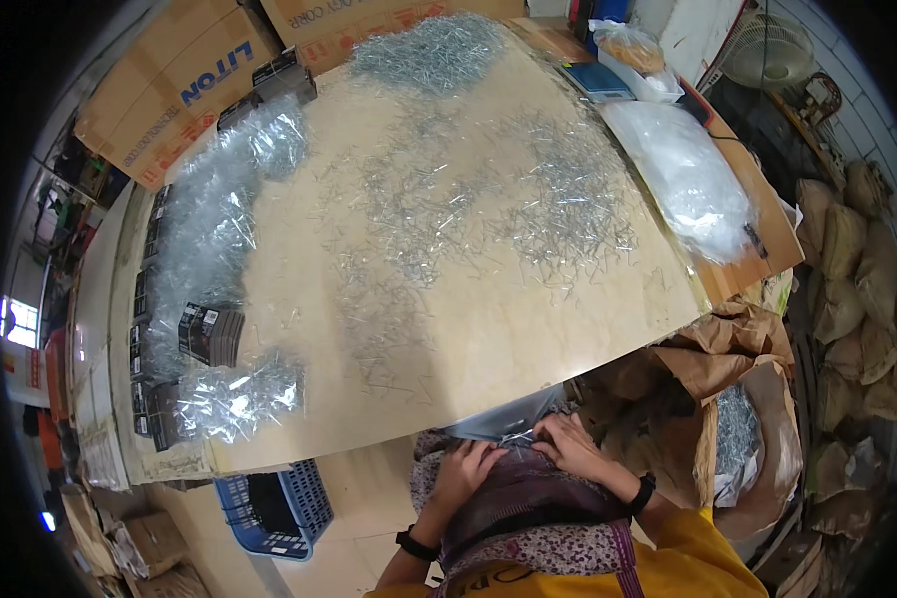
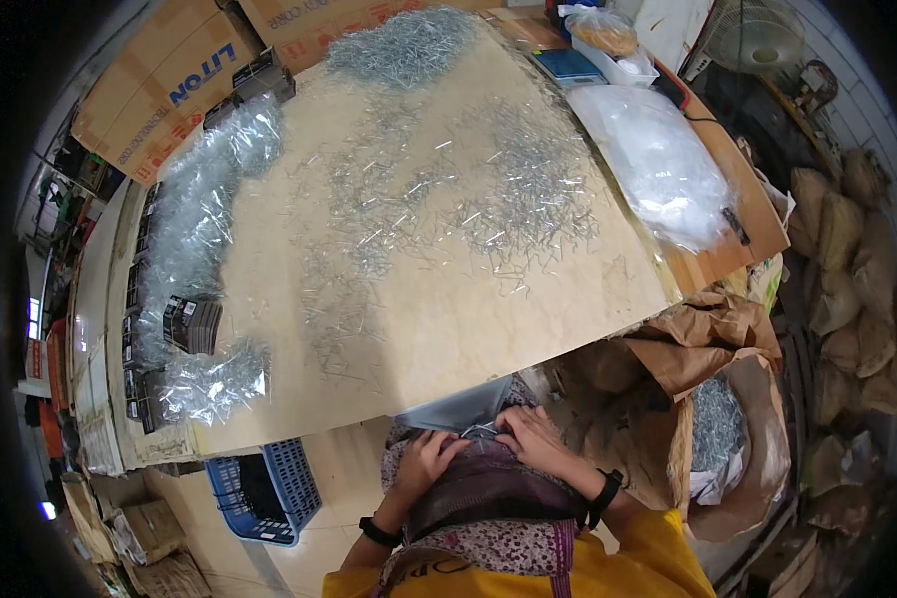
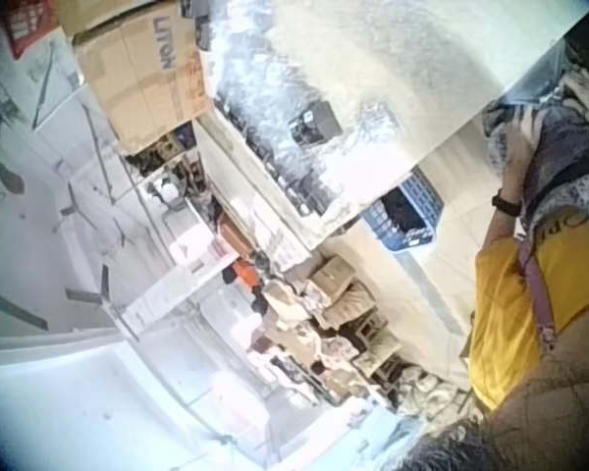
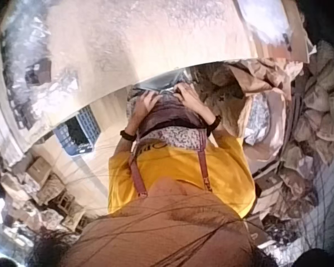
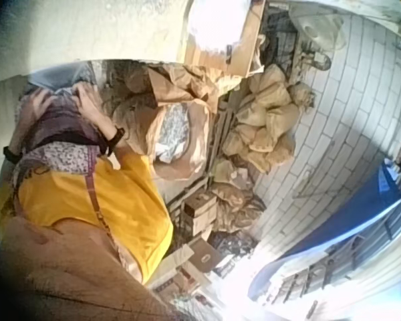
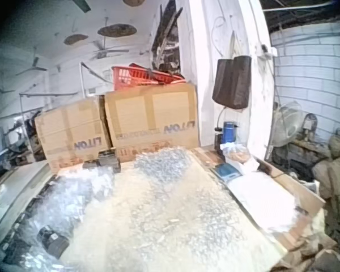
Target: Picking up small metal pins from a workbench and placing them into small plastic bags.
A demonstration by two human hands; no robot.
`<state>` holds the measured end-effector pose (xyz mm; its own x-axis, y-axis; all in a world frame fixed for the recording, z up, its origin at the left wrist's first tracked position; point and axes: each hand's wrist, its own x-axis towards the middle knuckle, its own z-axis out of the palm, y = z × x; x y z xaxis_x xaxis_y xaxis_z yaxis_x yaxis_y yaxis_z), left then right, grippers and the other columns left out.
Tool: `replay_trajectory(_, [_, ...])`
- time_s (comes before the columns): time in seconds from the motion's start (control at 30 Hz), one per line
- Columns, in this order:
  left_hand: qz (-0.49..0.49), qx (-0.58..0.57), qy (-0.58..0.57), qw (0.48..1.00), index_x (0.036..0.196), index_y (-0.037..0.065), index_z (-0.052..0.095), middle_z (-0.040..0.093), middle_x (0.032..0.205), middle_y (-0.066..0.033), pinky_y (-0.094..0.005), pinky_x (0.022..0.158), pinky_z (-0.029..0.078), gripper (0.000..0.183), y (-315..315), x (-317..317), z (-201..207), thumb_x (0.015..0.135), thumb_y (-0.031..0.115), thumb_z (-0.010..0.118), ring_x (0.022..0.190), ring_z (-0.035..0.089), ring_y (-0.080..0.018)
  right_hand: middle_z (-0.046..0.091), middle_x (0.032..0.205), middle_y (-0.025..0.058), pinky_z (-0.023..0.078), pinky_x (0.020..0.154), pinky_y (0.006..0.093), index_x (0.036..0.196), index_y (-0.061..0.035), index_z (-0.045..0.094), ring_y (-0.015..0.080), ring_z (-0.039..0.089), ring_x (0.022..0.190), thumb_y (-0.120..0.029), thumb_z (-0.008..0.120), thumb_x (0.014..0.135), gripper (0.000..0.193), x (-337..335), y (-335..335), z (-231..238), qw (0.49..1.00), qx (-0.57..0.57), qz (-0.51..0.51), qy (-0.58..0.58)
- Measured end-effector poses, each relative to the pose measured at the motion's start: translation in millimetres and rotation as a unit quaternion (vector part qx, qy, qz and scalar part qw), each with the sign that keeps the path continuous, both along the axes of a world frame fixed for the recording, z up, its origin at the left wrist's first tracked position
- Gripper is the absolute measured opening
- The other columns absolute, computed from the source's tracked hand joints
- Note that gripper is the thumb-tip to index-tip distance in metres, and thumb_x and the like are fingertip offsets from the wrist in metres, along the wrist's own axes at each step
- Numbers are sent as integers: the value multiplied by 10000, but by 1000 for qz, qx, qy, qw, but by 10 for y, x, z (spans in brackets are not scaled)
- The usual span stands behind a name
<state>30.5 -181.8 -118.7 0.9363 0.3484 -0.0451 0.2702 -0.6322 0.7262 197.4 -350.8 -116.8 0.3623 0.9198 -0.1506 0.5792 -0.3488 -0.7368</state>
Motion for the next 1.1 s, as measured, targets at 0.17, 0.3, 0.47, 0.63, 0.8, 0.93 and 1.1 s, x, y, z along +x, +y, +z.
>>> replay_trajectory(0.17, [21, -72, -48, 996, 927, 53, 673, 656, 888, -124, -408, 713, 515, 143, -64, 37, -58, 841, 167, 680, 821, 637, -336, 545, 846, 137, 395, 753, 377, 1065, -15, 456, 276, 523, 817, -205, 684, 859, 361, -141, 49, 68, 972, 49, -209, 100])
replay_trajectory(0.3, [-15, -44, -32, 998, 924, 65, 684, 657, 919, -89, -377, 704, 535, 108, -58, -118, 3, 830, 117, 670, 833, 647, -290, 497, 823, 106, 389, 683, 362, 999, -23, 498, 263, 483, 776, -27, 686, 791, 280, 137, 191, 316, 895, 314, -304, -90])
replay_trajectory(0.47, [-89, 55, -127, 986, 882, 74, 704, 672, 914, -34, -318, 699, 566, 145, -59, -126, -16, 740, 44, 715, 863, 655, -207, 537, 1235, 132, 348, 974, 471, 1168, -44, 566, 332, 479, 1140, -130, 614, 841, 342, 946, 741, 1273, 916, 213, -114, -320])
replay_trajectory(0.63, [-71, 39, -147, 986, 879, 73, 709, 677, 928, -22, -320, 677, 555, 146, -72, 15, 152, 737, 50, 730, 807, 640, -202, 470, 1402, 102, 243, 1111, 503, 1304, -122, 536, 339, 353, 1340, -319, 603, 882, 470, 1225, 1182, 1253, 905, 109, -120, -394])
replay_trajectory(0.8, [-20, 45, -168, 985, 850, 64, 710, 694, 905, -29, -286, 615, 500, 99, -115, 80, 245, 755, 65, 737, 706, 619, -179, 504, 1375, 63, 293, 1083, 479, 1280, -160, 568, 286, 407, 1303, -263, 578, 881, 412, 930, 1101, 1288, 937, 152, 4, -314])
replay_trajectory(0.93, [48, -83, -144, 985, 845, 53, 706, 701, 870, -49, -291, 656, 498, 91, -164, 112, 371, 760, 55, 738, 704, 634, -190, 553, 1312, 99, 342, 1039, 448, 1192, -94, 610, 287, 483, 1225, 38, 524, 762, 458, 817, 916, 1340, 960, 192, 54, -194])
replay_trajectory(1.1, [89, -135, -123, 979, 852, 52, 704, 702, 876, -58, -304, 699, 500, 121, -228, 117, 401, 748, 68, 762, 747, 642, -211, 611, 1217, 134, 405, 1001, 379, 1124, -31, 632, 320, 533, 1172, 167, 433, 671, 533, 858, 925, 1334, 954, 272, -93, -86])
